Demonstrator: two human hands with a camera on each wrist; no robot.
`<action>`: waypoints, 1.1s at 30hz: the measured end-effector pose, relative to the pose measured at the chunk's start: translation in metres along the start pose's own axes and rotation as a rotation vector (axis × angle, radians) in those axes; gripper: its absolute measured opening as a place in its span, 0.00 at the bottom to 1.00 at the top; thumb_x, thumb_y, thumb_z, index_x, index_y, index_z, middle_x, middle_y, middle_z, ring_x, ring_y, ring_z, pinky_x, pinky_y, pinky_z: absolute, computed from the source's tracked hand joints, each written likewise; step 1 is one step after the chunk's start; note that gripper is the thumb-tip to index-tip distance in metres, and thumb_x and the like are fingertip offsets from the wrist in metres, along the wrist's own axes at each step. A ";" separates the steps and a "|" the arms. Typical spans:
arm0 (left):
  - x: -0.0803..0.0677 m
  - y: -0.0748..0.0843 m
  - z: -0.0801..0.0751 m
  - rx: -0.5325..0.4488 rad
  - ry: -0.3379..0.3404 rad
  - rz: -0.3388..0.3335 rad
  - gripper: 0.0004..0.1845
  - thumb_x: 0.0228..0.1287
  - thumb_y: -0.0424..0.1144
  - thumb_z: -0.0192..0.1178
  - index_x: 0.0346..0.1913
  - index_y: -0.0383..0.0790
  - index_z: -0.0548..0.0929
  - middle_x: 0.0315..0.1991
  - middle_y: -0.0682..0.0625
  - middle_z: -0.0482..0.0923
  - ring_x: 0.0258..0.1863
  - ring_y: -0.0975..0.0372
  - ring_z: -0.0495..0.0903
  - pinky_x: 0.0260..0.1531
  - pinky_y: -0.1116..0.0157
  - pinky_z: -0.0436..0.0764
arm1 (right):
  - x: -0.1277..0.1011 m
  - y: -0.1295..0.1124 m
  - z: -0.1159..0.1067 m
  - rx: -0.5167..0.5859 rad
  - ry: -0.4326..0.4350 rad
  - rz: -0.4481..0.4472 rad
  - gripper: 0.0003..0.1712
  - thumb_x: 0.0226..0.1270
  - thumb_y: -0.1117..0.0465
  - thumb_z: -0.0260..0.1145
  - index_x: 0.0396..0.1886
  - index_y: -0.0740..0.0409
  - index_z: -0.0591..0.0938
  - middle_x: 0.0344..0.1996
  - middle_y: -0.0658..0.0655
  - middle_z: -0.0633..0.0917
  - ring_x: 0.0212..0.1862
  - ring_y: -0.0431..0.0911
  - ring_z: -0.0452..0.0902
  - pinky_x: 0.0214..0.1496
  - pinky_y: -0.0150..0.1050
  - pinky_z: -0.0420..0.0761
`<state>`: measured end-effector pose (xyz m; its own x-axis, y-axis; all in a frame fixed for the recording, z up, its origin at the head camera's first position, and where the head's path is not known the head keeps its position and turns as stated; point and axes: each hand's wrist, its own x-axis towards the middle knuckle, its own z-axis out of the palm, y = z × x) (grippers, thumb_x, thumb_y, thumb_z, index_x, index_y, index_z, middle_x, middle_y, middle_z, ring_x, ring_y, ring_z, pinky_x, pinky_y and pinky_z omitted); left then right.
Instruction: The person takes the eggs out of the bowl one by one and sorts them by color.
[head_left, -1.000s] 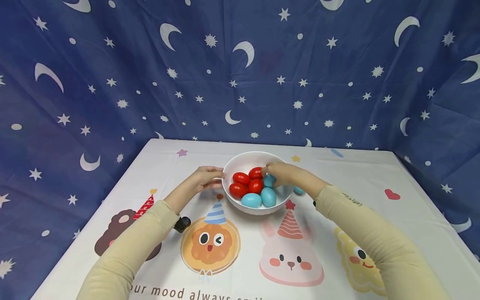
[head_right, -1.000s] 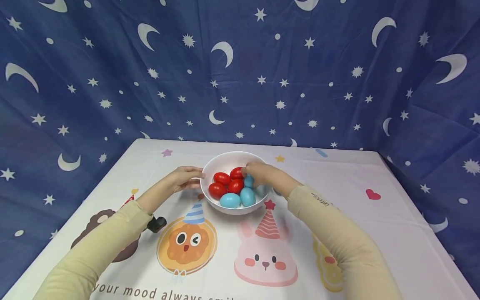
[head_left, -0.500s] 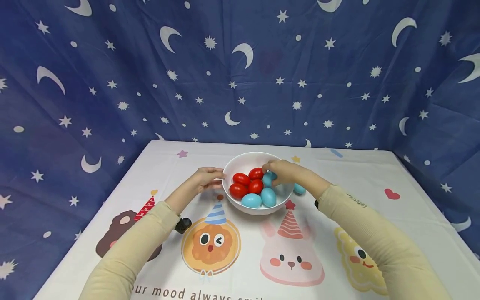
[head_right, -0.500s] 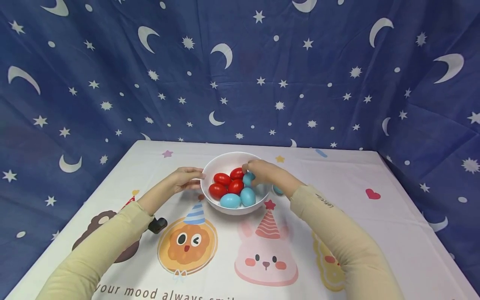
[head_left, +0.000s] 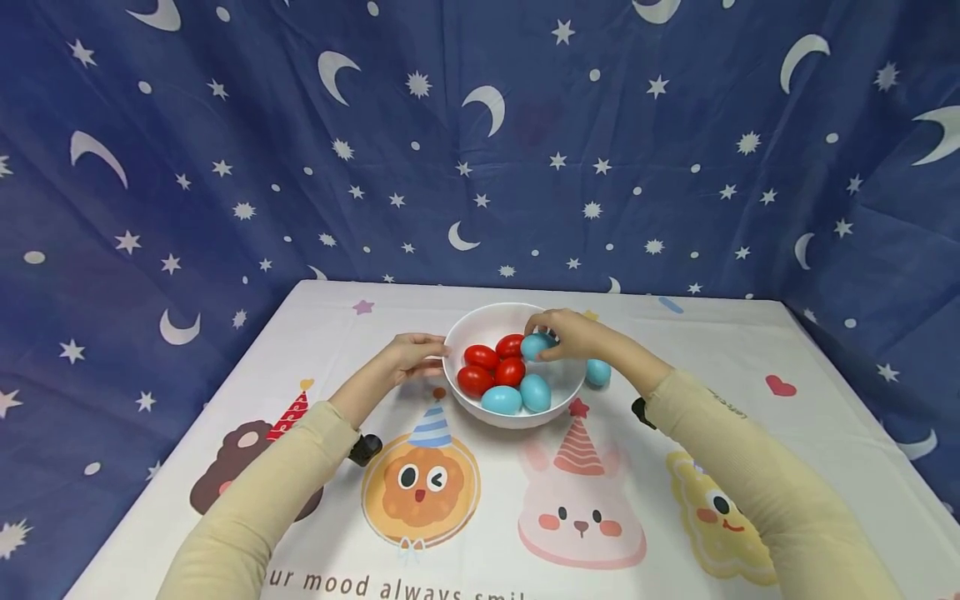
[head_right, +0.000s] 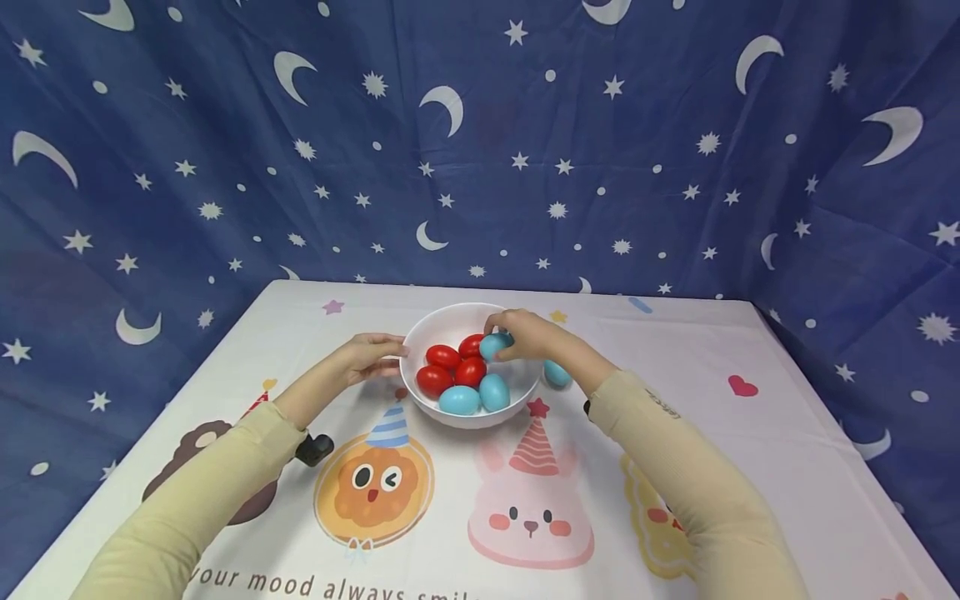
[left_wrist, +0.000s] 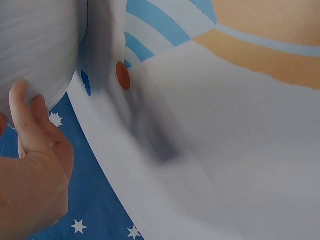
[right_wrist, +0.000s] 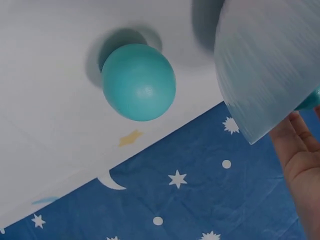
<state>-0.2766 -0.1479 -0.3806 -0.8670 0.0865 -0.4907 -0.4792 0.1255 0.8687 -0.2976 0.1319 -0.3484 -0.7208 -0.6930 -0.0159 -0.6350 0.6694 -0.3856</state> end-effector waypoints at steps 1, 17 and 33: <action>0.000 0.000 0.000 -0.003 -0.002 0.001 0.25 0.62 0.32 0.60 0.63 0.34 0.72 0.48 0.45 0.76 0.28 0.66 0.81 0.33 0.71 0.87 | -0.001 0.000 0.000 0.014 0.002 -0.006 0.19 0.55 0.65 0.71 0.47 0.61 0.80 0.42 0.60 0.83 0.43 0.52 0.78 0.51 0.44 0.85; 0.000 -0.004 0.001 -0.009 -0.008 0.002 0.25 0.62 0.31 0.60 0.63 0.34 0.72 0.53 0.43 0.75 0.28 0.66 0.81 0.30 0.72 0.87 | -0.013 -0.003 0.001 0.139 0.084 0.004 0.19 0.55 0.64 0.71 0.48 0.61 0.80 0.43 0.58 0.83 0.47 0.51 0.77 0.53 0.46 0.85; 0.001 -0.003 0.000 0.002 -0.004 0.010 0.24 0.63 0.32 0.59 0.63 0.35 0.72 0.47 0.46 0.76 0.27 0.68 0.81 0.29 0.74 0.87 | -0.033 -0.003 0.001 0.233 0.205 0.054 0.21 0.58 0.66 0.69 0.51 0.64 0.78 0.46 0.62 0.83 0.49 0.55 0.79 0.49 0.45 0.87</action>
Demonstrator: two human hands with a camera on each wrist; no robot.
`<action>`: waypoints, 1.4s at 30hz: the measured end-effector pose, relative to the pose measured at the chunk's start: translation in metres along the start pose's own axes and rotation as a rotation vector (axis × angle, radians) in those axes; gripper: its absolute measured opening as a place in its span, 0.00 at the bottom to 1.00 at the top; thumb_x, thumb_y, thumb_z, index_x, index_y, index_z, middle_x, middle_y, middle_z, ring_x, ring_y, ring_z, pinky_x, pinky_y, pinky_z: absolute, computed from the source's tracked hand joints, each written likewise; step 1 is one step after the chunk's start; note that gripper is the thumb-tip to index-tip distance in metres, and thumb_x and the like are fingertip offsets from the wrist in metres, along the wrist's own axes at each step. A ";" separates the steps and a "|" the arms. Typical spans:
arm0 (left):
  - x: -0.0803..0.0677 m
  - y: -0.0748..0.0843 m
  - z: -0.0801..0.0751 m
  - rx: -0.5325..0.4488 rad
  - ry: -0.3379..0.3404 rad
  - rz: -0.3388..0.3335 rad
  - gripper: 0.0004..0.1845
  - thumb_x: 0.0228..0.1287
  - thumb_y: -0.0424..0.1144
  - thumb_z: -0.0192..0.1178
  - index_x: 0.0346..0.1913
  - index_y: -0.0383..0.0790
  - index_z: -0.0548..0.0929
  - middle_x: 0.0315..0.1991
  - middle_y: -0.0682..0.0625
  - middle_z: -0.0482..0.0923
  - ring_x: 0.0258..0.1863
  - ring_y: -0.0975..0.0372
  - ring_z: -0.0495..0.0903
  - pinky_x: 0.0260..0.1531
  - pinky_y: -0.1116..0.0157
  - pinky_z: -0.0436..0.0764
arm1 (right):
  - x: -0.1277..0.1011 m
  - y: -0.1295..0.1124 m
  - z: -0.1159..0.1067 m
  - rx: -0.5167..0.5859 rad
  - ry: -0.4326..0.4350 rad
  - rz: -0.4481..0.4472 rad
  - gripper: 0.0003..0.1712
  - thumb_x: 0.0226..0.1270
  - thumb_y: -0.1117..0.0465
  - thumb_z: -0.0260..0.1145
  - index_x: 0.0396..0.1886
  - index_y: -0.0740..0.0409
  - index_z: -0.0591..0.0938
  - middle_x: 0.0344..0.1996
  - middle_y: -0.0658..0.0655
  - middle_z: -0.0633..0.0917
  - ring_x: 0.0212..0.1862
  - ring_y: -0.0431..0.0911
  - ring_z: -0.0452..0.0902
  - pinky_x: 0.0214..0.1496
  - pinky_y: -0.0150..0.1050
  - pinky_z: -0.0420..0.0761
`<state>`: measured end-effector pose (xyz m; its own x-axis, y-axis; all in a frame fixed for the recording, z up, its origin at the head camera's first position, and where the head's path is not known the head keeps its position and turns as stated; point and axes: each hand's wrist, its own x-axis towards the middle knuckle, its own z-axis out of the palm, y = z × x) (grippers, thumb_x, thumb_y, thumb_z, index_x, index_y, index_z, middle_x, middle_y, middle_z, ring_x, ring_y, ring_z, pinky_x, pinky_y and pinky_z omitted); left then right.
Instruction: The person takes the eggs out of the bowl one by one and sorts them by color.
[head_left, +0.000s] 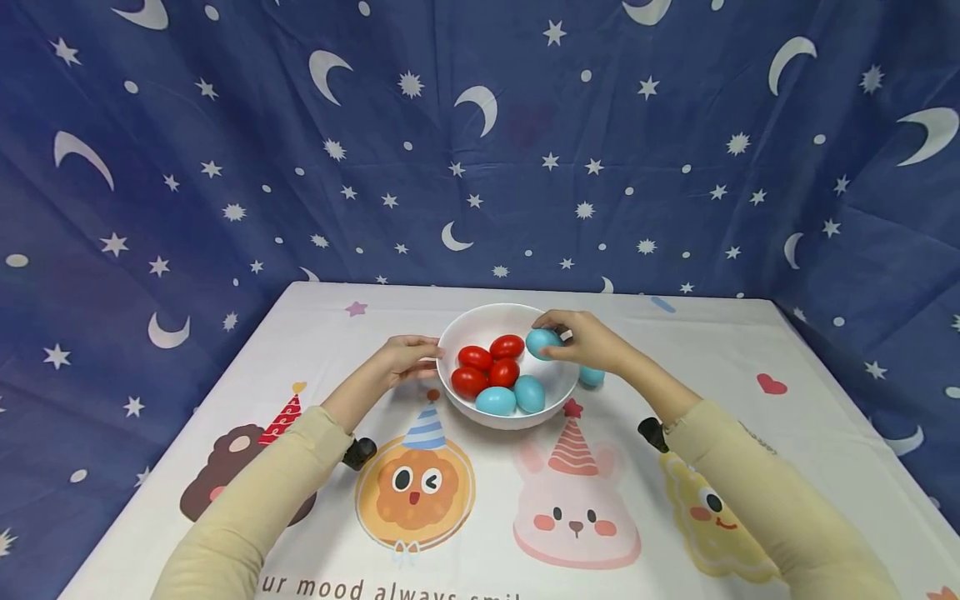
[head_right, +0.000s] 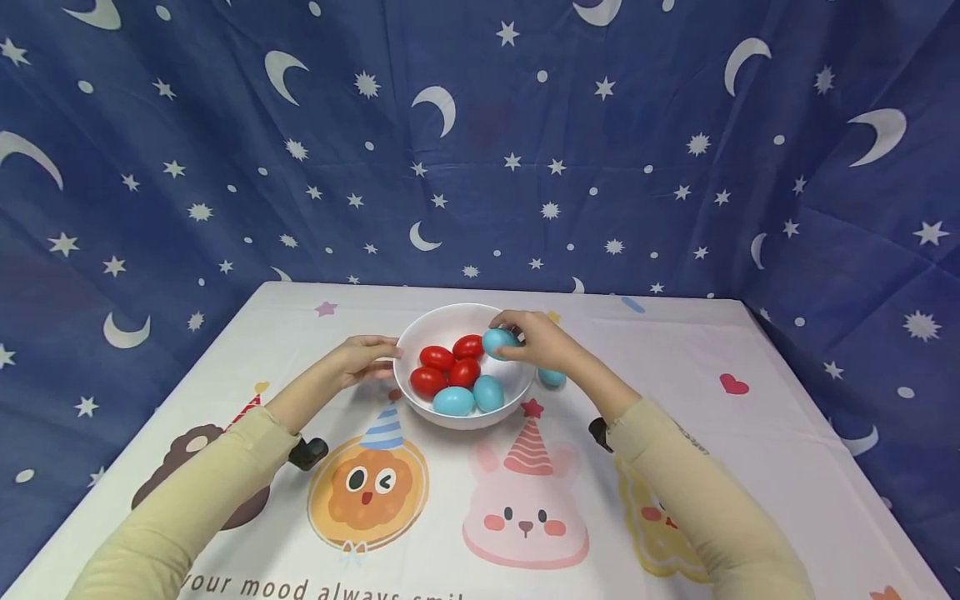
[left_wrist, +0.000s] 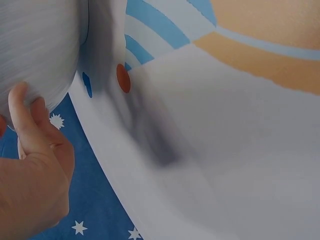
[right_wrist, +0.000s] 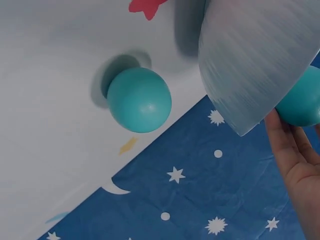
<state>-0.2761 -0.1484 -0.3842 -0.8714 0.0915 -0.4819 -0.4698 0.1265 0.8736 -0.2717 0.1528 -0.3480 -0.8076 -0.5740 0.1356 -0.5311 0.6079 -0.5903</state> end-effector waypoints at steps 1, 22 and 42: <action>0.000 0.000 0.000 -0.003 0.000 -0.001 0.24 0.63 0.32 0.59 0.63 0.35 0.72 0.46 0.46 0.76 0.26 0.68 0.81 0.28 0.74 0.87 | -0.001 0.000 0.000 0.006 0.008 -0.002 0.20 0.58 0.66 0.69 0.51 0.64 0.78 0.46 0.62 0.83 0.48 0.56 0.79 0.48 0.45 0.87; -0.002 -0.002 0.003 -0.028 0.004 0.007 0.25 0.63 0.32 0.59 0.64 0.35 0.71 0.50 0.45 0.74 0.27 0.68 0.80 0.31 0.73 0.87 | -0.044 0.003 -0.019 -0.016 0.219 0.089 0.20 0.63 0.61 0.65 0.53 0.65 0.78 0.44 0.65 0.83 0.46 0.58 0.81 0.50 0.54 0.84; -0.004 -0.001 0.002 -0.036 -0.006 0.014 0.26 0.64 0.32 0.58 0.65 0.34 0.69 0.49 0.45 0.74 0.26 0.68 0.81 0.30 0.74 0.87 | -0.074 0.032 -0.025 -0.066 0.282 0.199 0.21 0.63 0.59 0.65 0.51 0.69 0.78 0.46 0.68 0.82 0.44 0.60 0.80 0.44 0.49 0.87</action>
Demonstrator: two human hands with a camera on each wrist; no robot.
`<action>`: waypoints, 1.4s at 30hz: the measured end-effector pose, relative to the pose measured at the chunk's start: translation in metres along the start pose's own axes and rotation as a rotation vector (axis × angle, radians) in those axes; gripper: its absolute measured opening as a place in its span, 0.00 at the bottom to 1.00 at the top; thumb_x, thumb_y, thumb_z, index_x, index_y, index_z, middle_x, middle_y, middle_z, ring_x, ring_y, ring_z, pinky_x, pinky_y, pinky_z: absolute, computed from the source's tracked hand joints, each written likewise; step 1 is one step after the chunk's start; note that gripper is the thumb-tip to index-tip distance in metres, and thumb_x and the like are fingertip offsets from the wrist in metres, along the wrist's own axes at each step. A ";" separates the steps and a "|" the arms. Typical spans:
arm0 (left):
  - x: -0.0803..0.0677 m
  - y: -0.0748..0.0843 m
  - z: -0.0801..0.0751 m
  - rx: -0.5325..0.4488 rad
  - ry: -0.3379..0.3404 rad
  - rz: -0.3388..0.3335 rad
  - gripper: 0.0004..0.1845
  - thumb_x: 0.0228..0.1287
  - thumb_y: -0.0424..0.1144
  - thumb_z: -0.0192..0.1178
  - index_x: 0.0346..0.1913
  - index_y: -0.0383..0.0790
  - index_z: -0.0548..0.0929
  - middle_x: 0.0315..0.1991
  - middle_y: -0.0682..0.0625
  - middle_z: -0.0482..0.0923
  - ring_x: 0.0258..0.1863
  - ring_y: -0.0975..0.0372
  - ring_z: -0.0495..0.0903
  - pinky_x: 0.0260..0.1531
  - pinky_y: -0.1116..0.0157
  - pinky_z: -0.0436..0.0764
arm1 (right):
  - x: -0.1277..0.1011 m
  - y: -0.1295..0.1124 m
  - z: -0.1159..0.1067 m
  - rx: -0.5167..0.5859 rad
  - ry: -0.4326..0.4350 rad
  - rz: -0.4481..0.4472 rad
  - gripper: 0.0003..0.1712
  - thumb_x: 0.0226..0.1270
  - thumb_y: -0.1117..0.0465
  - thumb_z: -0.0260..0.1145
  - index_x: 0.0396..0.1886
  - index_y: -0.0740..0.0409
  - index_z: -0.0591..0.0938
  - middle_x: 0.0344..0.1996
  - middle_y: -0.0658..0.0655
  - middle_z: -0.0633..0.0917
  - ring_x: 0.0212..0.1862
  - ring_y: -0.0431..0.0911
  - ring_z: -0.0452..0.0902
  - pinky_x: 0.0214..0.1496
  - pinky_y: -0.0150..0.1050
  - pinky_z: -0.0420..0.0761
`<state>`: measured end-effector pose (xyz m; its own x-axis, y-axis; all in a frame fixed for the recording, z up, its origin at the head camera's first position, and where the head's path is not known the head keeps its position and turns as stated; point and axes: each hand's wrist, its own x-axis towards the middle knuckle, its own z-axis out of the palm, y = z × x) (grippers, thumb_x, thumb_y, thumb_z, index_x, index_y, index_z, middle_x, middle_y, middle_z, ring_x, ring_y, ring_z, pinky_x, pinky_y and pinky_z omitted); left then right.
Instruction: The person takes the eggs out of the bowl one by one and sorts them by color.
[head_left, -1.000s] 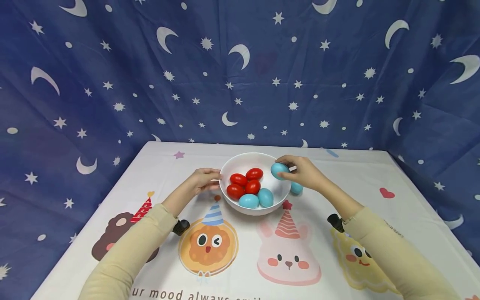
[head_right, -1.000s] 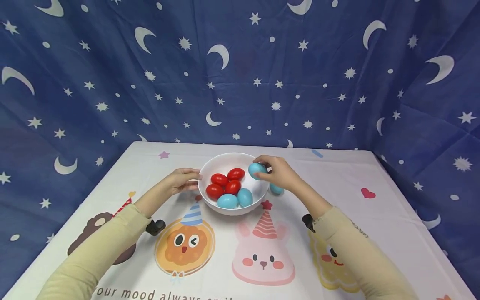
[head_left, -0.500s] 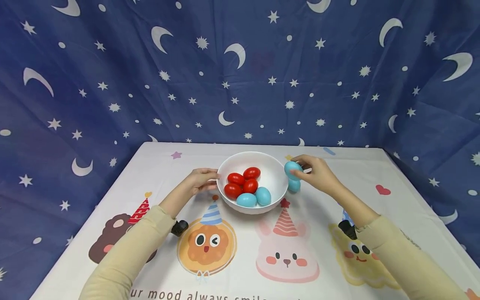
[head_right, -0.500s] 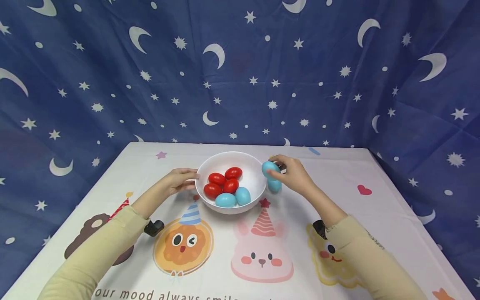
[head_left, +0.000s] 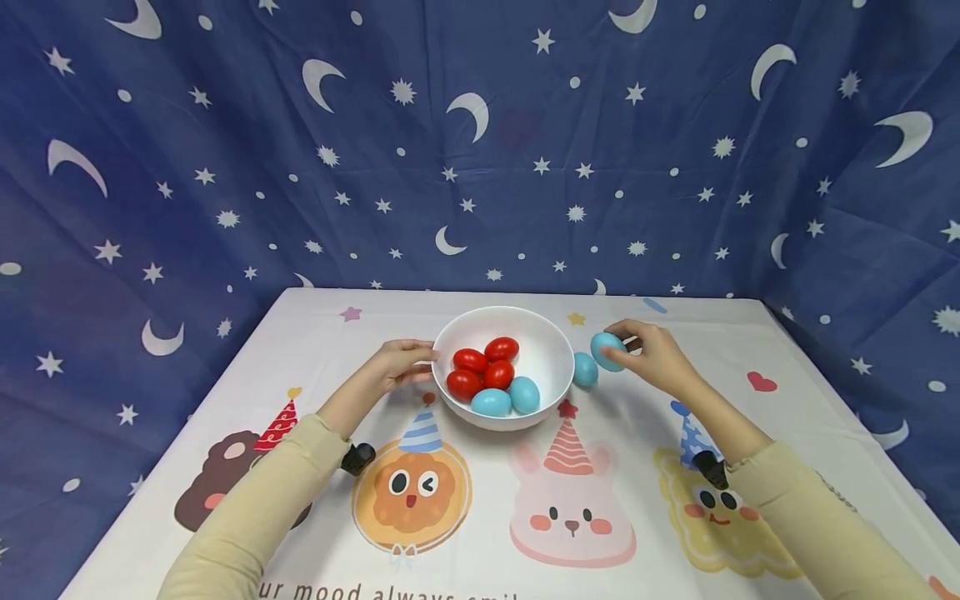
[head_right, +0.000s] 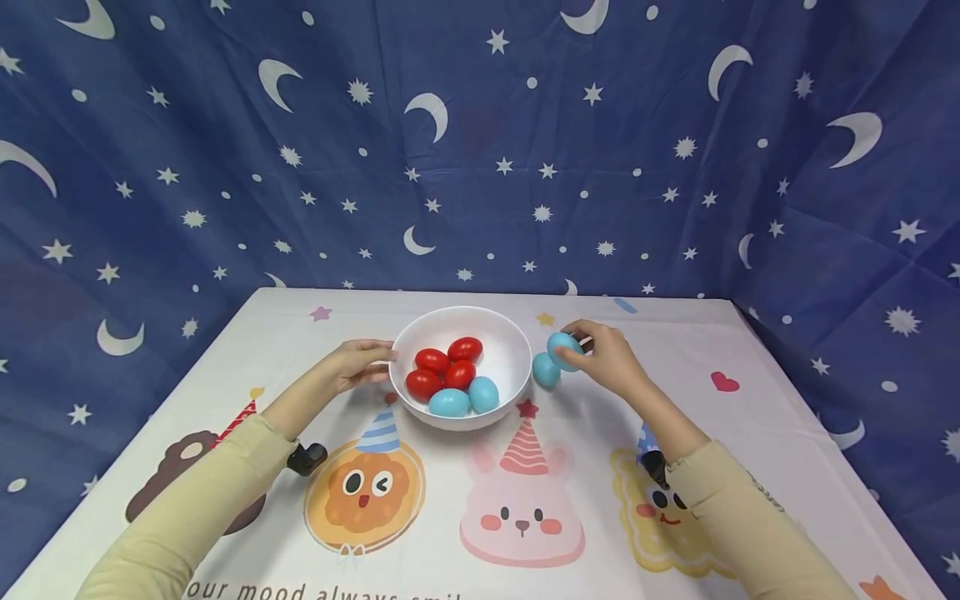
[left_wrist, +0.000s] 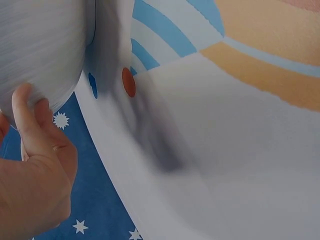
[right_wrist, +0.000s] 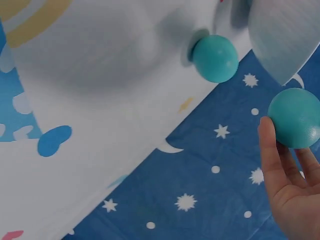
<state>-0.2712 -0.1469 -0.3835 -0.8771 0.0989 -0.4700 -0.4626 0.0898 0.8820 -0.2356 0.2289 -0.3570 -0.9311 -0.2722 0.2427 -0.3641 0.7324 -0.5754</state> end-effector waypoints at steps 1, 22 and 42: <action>0.000 -0.001 0.000 0.002 0.000 -0.002 0.26 0.64 0.32 0.59 0.65 0.34 0.69 0.48 0.45 0.74 0.26 0.68 0.81 0.30 0.74 0.87 | 0.000 0.002 0.000 0.001 0.000 0.008 0.21 0.63 0.59 0.65 0.50 0.69 0.78 0.45 0.68 0.82 0.43 0.60 0.80 0.43 0.49 0.87; 0.002 0.002 0.003 0.019 -0.005 -0.016 0.26 0.63 0.32 0.59 0.64 0.34 0.70 0.49 0.44 0.74 0.26 0.68 0.81 0.30 0.73 0.87 | 0.011 0.045 0.013 -0.051 -0.042 0.194 0.23 0.65 0.56 0.63 0.50 0.73 0.76 0.36 0.72 0.82 0.27 0.53 0.81 0.25 0.37 0.84; -0.001 0.002 -0.001 0.016 -0.004 -0.003 0.25 0.63 0.31 0.59 0.63 0.32 0.71 0.41 0.48 0.76 0.26 0.67 0.81 0.31 0.72 0.87 | 0.027 0.056 0.029 -0.052 -0.190 0.358 0.23 0.66 0.53 0.60 0.45 0.73 0.78 0.27 0.65 0.81 0.17 0.45 0.79 0.23 0.37 0.84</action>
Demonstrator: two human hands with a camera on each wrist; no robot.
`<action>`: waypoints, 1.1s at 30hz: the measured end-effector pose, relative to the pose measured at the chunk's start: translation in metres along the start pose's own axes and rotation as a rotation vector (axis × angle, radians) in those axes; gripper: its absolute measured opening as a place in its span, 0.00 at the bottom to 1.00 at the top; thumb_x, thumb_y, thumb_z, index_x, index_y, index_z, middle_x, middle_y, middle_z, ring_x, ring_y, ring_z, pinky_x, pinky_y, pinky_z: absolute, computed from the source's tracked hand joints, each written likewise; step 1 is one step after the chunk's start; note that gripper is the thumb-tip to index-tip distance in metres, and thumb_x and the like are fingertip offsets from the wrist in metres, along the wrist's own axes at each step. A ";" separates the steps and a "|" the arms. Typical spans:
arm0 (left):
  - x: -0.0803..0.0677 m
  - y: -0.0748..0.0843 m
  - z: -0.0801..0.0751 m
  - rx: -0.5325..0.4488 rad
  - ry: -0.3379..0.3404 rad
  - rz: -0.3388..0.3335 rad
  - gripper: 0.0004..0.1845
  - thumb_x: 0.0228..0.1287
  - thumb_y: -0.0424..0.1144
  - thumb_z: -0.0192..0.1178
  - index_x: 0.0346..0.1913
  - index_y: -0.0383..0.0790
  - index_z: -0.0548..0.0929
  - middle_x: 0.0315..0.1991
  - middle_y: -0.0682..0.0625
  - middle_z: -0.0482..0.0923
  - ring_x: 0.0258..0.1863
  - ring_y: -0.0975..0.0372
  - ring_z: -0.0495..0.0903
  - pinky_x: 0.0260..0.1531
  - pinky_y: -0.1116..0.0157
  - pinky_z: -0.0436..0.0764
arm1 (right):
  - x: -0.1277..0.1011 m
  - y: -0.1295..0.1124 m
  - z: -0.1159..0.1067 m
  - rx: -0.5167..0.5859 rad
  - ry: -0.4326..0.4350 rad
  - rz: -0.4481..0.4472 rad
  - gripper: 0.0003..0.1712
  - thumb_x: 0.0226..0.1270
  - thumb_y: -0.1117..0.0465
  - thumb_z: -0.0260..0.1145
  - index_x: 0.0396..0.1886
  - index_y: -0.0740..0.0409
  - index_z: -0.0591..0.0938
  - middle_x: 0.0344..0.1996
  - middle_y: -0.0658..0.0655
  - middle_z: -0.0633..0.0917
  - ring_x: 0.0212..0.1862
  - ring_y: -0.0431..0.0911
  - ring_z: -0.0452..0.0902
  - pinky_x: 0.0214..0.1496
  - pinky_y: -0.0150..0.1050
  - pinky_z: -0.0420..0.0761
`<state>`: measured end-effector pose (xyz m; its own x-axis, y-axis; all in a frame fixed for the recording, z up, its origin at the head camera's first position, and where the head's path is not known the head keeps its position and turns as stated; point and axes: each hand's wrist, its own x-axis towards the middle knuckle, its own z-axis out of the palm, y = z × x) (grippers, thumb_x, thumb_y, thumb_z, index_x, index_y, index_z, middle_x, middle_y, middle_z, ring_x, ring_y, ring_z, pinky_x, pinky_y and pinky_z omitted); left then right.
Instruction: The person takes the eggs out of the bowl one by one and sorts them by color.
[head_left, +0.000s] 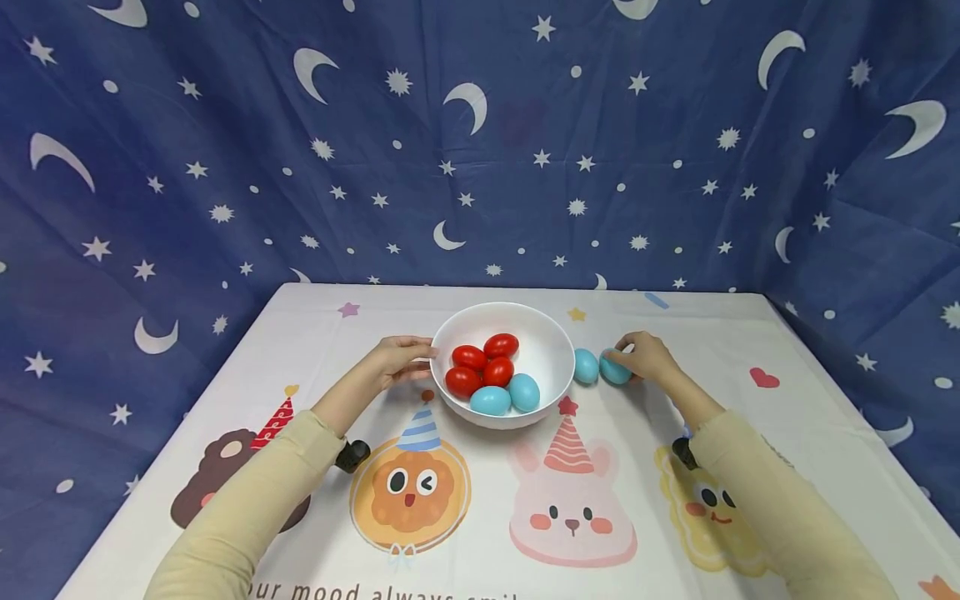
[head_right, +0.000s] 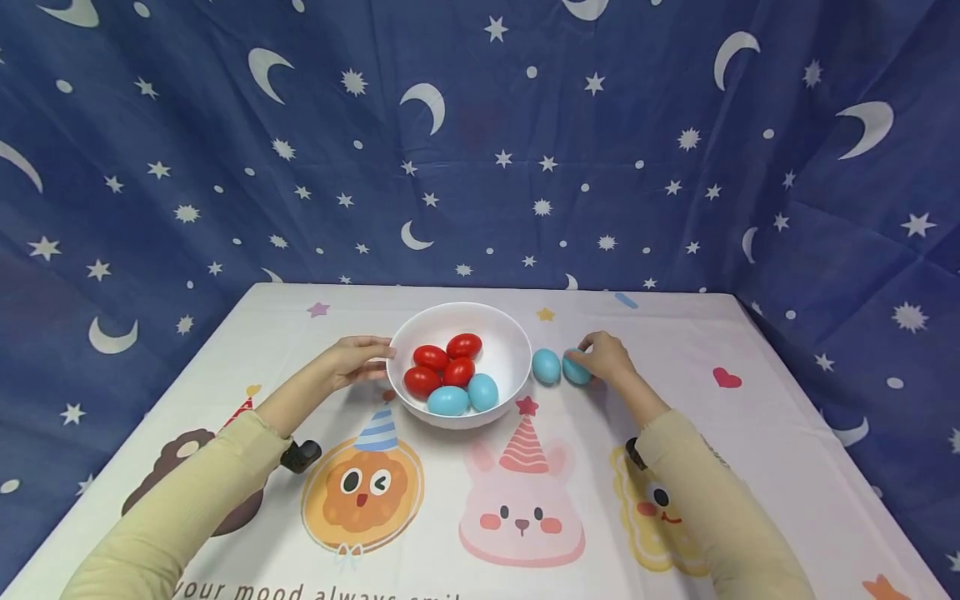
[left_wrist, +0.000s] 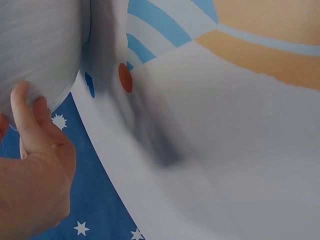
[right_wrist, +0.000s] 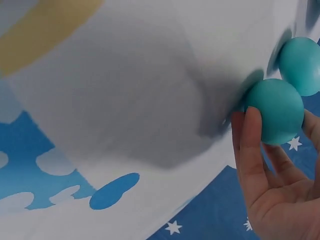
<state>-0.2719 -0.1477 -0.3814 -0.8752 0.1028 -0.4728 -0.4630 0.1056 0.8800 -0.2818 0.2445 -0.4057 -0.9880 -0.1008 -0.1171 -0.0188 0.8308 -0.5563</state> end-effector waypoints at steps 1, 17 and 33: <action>0.000 0.000 0.000 -0.006 0.001 0.000 0.25 0.63 0.31 0.59 0.63 0.32 0.71 0.41 0.49 0.76 0.26 0.67 0.81 0.31 0.72 0.87 | 0.001 -0.001 0.000 0.000 -0.006 -0.002 0.23 0.66 0.53 0.60 0.44 0.73 0.78 0.26 0.65 0.81 0.16 0.44 0.78 0.23 0.37 0.85; 0.003 0.001 -0.001 -0.019 0.009 -0.009 0.25 0.62 0.30 0.60 0.62 0.32 0.72 0.44 0.47 0.77 0.27 0.66 0.82 0.36 0.69 0.88 | 0.006 -0.006 0.001 -0.020 -0.052 0.012 0.23 0.65 0.52 0.61 0.42 0.72 0.77 0.30 0.66 0.81 0.18 0.43 0.77 0.23 0.37 0.85; 0.002 0.001 0.000 -0.019 0.006 -0.014 0.25 0.62 0.30 0.60 0.63 0.32 0.71 0.50 0.43 0.75 0.28 0.65 0.81 0.35 0.70 0.88 | 0.008 -0.007 0.001 0.049 -0.079 0.069 0.23 0.67 0.53 0.59 0.44 0.73 0.76 0.21 0.56 0.77 0.18 0.40 0.76 0.24 0.35 0.86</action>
<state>-0.2737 -0.1473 -0.3811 -0.8693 0.0954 -0.4850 -0.4778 0.0885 0.8740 -0.2893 0.2377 -0.4033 -0.9715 -0.0884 -0.2198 0.0585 0.8095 -0.5842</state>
